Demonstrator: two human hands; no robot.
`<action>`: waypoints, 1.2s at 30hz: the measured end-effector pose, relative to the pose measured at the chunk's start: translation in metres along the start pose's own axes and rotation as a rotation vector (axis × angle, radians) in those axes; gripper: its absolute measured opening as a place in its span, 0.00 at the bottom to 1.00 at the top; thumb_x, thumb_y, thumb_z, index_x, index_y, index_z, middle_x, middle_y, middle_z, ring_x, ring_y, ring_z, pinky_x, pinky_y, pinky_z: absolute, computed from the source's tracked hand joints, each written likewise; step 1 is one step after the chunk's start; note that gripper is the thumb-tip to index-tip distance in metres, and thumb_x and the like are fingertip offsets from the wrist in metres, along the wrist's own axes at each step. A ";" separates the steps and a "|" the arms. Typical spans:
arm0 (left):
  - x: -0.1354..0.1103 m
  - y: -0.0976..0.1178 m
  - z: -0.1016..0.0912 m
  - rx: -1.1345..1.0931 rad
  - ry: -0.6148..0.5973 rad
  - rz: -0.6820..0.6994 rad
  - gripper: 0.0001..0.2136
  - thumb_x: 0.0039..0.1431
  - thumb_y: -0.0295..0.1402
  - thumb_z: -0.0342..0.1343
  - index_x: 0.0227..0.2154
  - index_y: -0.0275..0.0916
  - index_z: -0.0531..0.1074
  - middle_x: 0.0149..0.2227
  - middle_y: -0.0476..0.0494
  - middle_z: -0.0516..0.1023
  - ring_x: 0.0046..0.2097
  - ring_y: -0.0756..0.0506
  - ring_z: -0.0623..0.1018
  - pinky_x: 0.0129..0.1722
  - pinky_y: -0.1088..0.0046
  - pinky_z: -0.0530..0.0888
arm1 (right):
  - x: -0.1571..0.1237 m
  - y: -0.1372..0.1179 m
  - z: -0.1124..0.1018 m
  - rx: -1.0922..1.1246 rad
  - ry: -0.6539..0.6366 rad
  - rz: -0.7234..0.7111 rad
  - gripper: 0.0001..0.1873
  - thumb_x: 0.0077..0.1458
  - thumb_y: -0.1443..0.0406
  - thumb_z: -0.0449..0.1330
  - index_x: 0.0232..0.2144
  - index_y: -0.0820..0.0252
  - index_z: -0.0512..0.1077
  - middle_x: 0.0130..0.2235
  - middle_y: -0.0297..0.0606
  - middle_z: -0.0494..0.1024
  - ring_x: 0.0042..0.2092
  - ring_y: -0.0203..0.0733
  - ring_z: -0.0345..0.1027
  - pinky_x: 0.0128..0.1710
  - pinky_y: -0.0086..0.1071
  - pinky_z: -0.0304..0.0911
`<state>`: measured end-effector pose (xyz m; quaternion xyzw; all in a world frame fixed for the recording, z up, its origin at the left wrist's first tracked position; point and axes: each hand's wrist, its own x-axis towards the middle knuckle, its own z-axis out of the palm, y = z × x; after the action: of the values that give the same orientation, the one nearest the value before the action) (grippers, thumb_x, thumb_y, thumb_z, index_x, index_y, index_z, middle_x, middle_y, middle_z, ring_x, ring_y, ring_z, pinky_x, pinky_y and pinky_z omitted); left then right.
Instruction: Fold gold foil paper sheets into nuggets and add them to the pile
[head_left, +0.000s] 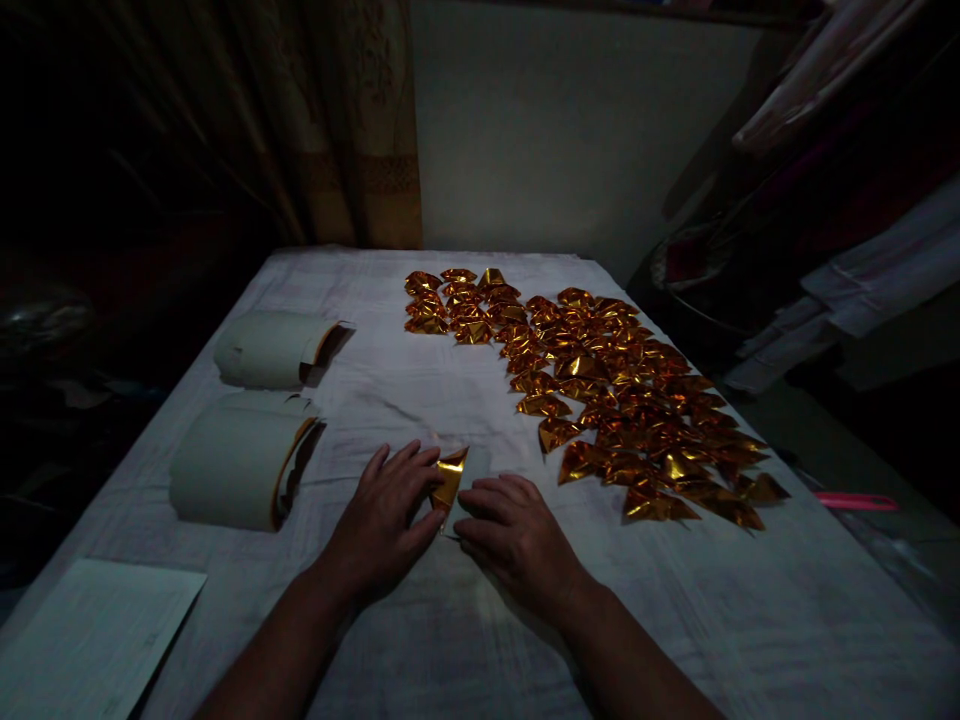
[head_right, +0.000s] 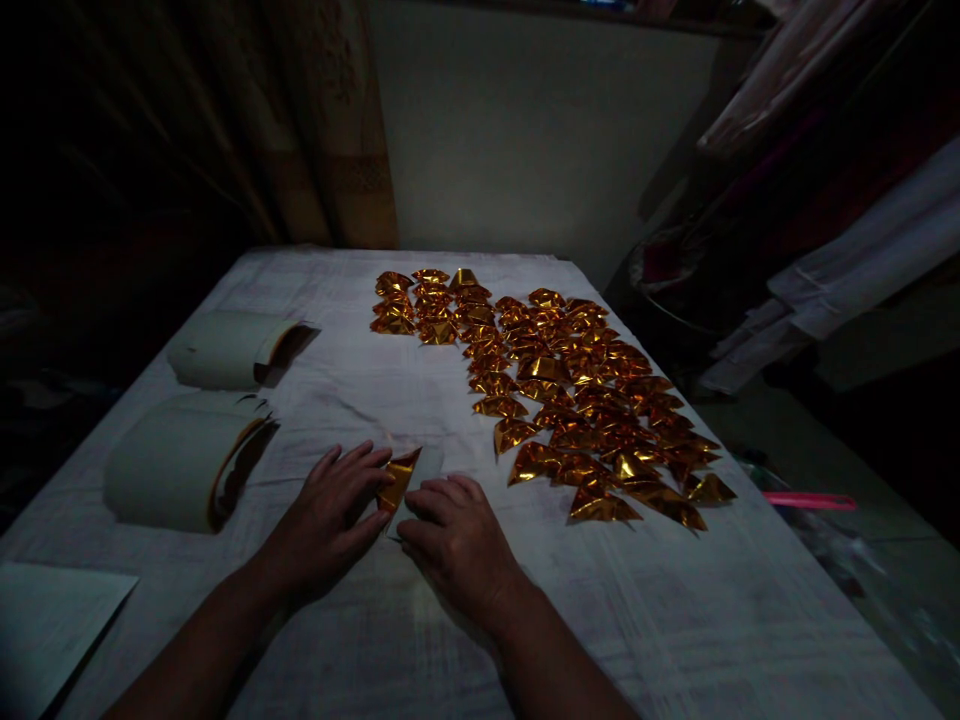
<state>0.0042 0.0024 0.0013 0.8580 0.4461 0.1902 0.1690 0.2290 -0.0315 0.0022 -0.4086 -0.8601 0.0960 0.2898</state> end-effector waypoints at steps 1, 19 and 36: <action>0.000 0.000 0.000 -0.001 -0.004 -0.007 0.12 0.61 0.32 0.57 0.47 0.44 0.70 0.63 0.41 0.70 0.67 0.36 0.65 0.67 0.42 0.52 | -0.001 0.001 0.000 0.009 -0.001 0.002 0.05 0.61 0.64 0.63 0.40 0.50 0.78 0.47 0.37 0.81 0.51 0.45 0.71 0.53 0.44 0.62; 0.000 0.003 -0.001 -0.013 -0.045 -0.031 0.14 0.60 0.36 0.59 0.48 0.45 0.69 0.64 0.41 0.68 0.68 0.36 0.61 0.68 0.43 0.49 | 0.014 -0.001 0.009 0.163 0.016 0.315 0.04 0.55 0.69 0.66 0.30 0.54 0.76 0.43 0.36 0.80 0.48 0.46 0.71 0.50 0.44 0.61; 0.000 0.002 -0.001 -0.043 -0.045 -0.035 0.16 0.61 0.42 0.61 0.50 0.46 0.69 0.64 0.43 0.68 0.68 0.37 0.62 0.68 0.44 0.49 | 0.014 -0.004 0.014 0.109 0.031 0.331 0.04 0.56 0.68 0.63 0.30 0.54 0.74 0.42 0.36 0.79 0.47 0.47 0.70 0.48 0.43 0.60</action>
<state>0.0054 0.0012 0.0030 0.8503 0.4530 0.1776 0.2008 0.2112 -0.0223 -0.0019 -0.5296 -0.7702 0.1826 0.3048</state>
